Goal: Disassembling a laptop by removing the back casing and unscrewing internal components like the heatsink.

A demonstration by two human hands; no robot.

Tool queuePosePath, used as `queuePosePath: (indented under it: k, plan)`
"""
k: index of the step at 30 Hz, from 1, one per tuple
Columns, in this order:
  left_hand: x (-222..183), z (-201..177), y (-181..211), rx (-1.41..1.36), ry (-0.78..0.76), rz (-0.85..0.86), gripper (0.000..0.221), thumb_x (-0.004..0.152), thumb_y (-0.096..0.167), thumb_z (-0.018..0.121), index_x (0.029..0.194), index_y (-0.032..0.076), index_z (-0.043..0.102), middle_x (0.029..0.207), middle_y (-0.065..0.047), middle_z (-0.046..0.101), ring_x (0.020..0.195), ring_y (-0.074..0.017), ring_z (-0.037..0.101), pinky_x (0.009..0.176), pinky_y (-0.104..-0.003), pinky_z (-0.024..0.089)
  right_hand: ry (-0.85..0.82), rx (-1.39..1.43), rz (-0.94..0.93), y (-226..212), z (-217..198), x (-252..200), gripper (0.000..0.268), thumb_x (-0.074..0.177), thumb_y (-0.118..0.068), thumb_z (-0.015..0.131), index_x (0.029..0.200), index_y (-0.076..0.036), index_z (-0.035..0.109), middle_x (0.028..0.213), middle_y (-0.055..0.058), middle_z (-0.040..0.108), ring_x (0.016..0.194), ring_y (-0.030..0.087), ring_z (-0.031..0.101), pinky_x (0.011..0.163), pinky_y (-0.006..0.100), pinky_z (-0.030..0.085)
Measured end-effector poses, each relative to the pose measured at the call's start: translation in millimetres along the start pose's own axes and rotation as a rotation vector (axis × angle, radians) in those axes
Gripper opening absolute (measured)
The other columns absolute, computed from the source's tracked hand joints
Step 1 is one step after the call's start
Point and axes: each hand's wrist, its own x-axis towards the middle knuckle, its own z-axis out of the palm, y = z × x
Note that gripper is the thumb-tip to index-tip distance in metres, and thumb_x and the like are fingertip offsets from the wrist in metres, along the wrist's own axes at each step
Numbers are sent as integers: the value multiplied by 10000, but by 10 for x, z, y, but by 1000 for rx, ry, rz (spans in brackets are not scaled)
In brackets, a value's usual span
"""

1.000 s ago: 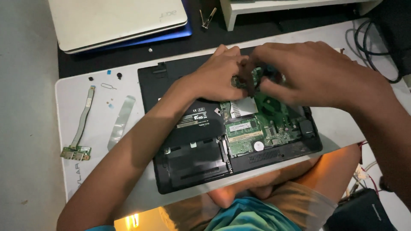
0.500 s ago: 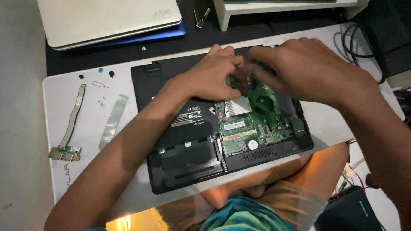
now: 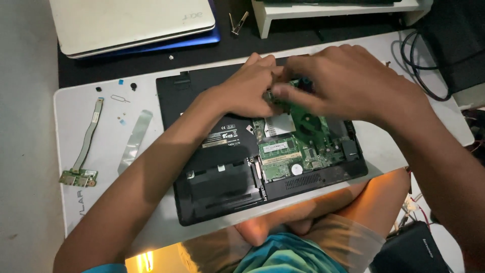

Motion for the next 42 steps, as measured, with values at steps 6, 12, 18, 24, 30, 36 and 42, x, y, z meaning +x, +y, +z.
queuePosePath:
  k: [6,12,18,24,30,36,42]
  plan:
    - [2,-24,29,7,-23,-16,194,863,399,866,889,217,807,960,-14,548,1065,-277,463,987,-429,357,14,-48,-2,55,-34,-66,356,1043,-316,760,1364,-183,840,1015,135,880,601,387,782,601,551,606]
    - [19,-12,9,21,14,87,95,839,310,876,892,243,915,1090,38,699,1081,-247,496,1026,-443,362,-35,-178,94,152,8,-78,390,1218,-487,668,1165,-154,864,820,163,861,562,369,766,617,502,601]
    - [-8,-5,-24,35,34,112,170,840,346,871,948,217,899,1101,11,710,1079,-266,484,1018,-437,352,-40,-19,57,116,-38,-91,392,1072,-397,737,1384,-172,813,1116,134,885,725,378,826,655,556,642]
    - [-39,-57,24,24,6,100,129,847,325,858,929,240,910,1171,-16,717,1115,-264,498,1042,-434,349,2,-52,36,140,4,-34,274,1155,-368,675,1201,-151,835,1044,133,886,812,446,834,724,599,625]
    - [21,12,-117,45,44,130,320,832,389,846,1023,136,891,1276,-94,787,1213,-300,541,1077,-463,365,-99,25,95,58,-184,-3,345,1035,-447,677,1207,-215,867,1000,110,863,815,408,804,780,576,621]
    - [1,27,-70,37,31,142,234,860,398,841,945,193,917,1193,-46,727,1154,-279,518,1035,-458,342,-81,17,22,112,-99,-11,234,1086,-342,735,1190,-167,852,1018,123,851,785,394,785,737,565,609]
    - [-1,46,-90,48,52,171,254,830,371,856,963,161,909,1178,-70,738,1136,-293,519,1047,-468,363,-99,-65,166,85,-95,-5,376,1180,-483,664,1202,-174,877,857,183,868,665,466,793,694,591,615]
